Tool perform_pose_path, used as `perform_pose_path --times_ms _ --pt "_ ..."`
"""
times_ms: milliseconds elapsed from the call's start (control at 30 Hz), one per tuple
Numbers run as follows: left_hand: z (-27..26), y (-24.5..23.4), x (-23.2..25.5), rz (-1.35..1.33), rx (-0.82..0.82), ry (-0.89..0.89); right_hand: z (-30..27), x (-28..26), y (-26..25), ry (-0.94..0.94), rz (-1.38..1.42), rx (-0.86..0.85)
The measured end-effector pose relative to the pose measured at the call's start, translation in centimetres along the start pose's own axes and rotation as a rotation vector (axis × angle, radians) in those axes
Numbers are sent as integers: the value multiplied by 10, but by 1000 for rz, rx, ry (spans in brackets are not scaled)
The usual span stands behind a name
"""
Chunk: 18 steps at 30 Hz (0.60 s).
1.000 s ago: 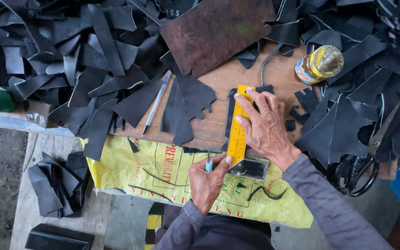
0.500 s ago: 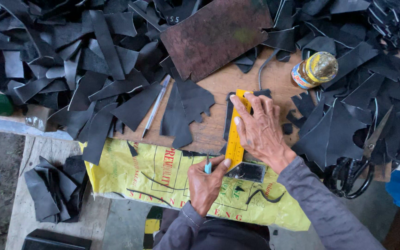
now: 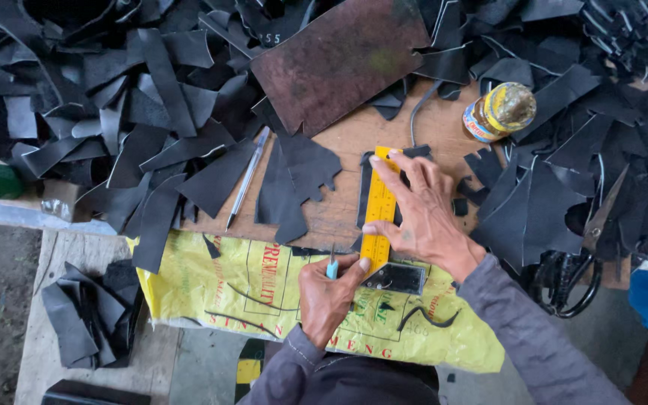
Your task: The person aligns and joins black leather pieces by hand, then uses a yellow ruler and a small tool to mark or score the material on a wooden surface.
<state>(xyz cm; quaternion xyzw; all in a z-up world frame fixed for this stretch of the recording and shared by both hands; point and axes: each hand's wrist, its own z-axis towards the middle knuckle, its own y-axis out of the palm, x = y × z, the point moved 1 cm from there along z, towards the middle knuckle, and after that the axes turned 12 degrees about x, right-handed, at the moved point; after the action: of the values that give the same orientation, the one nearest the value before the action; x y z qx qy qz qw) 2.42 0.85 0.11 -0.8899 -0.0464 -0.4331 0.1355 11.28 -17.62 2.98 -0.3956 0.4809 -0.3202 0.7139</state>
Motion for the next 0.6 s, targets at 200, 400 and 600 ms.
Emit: perform_pose_path --times_ms 200,400,600 --pt "3 0 -6 -89 -21 80 -2 5 -4 -37 38 -25" --pt "1 -10 11 91 0 206 -3 -3 -13 -61 -14 -76" --pt "41 -33 83 331 95 606 -3 -8 -16 -16 -68 -93"
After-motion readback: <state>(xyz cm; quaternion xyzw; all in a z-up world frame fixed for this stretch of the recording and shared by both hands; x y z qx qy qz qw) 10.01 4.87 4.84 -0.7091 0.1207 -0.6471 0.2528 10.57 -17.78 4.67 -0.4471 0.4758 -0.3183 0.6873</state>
